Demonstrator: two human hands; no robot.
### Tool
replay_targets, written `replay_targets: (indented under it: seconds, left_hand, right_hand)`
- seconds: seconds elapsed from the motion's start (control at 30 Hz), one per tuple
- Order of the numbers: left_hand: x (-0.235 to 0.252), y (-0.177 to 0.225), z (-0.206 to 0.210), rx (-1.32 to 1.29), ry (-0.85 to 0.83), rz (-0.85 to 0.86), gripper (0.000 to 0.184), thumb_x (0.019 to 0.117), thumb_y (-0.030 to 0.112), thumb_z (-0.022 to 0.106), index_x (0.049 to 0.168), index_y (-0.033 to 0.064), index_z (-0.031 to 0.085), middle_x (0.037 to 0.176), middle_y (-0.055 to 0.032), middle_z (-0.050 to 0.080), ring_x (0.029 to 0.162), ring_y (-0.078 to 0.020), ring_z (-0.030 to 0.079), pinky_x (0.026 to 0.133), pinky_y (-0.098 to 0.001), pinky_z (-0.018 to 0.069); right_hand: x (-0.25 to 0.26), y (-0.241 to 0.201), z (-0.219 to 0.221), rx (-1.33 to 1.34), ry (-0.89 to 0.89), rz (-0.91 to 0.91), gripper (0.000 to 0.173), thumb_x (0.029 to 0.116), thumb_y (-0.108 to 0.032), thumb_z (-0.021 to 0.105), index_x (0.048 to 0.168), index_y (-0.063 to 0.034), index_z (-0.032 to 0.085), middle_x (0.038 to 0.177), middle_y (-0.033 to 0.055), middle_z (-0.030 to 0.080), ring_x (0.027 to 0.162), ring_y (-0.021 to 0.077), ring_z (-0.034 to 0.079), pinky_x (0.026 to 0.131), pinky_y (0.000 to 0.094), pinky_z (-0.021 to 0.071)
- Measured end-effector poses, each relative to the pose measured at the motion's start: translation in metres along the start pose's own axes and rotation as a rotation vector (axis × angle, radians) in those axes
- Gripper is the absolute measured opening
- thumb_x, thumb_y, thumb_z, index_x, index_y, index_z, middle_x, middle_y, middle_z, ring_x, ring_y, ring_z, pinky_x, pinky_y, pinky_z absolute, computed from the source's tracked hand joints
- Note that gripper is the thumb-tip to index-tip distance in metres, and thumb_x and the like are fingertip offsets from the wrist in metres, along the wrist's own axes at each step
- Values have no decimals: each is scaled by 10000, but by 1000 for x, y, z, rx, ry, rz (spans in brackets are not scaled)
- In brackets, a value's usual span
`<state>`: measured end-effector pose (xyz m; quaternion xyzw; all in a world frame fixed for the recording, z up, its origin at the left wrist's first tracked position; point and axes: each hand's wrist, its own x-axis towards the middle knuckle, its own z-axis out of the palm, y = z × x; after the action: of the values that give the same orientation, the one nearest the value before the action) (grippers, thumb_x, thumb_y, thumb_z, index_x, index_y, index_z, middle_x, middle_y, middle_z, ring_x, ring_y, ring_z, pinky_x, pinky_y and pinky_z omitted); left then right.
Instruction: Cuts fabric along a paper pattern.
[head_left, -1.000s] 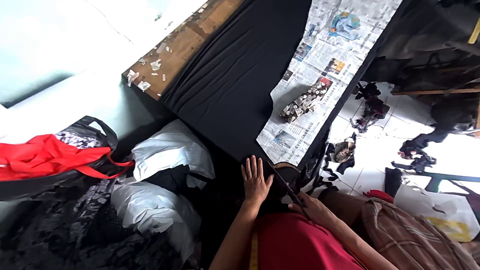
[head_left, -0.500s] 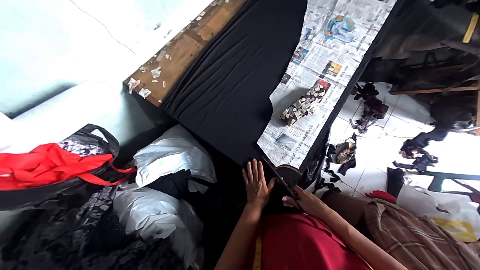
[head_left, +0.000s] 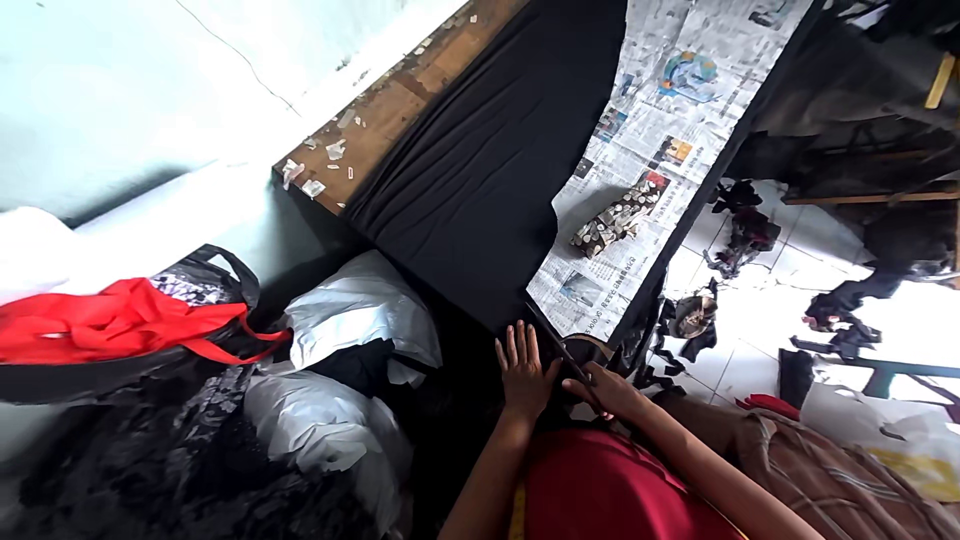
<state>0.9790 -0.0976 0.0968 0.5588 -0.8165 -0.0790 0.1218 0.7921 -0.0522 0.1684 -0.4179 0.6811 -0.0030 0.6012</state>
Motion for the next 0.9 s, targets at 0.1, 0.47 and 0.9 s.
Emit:
replay_targets:
  seconds: [0.1, 0.47, 0.9]
  left_hand:
    - [0, 0, -2, -46, 33, -3, 863, 956, 675, 456, 1499, 5, 488, 1579, -191, 445, 1484, -406, 380, 1214, -667, 171]
    - [6, 1, -13, -87, 56, -28, 544, 962, 524, 528, 1183, 56, 695, 1535, -164, 509, 1453, -384, 435, 1206, -623, 238]
    - [24, 1, -37, -45, -136, -91, 281, 1027, 199, 484, 1070, 49, 719, 1508, -94, 547, 1412, -302, 485, 1163, -534, 327]
  right_hand:
    - [-1, 1, 3, 24, 14, -9, 749, 926, -704, 583, 1302, -57, 544, 938, 131, 648, 697, 227, 647, 685, 422, 570]
    - [18, -13, -2, 20, 20, -18, 785, 905, -739, 579, 1322, -75, 537, 970, 134, 663, 702, 228, 657, 681, 420, 570]
    - [14, -26, -1, 14, 47, -6, 794, 899, -752, 573, 1321, -80, 543, 950, 136, 669, 703, 238, 659, 691, 434, 569]
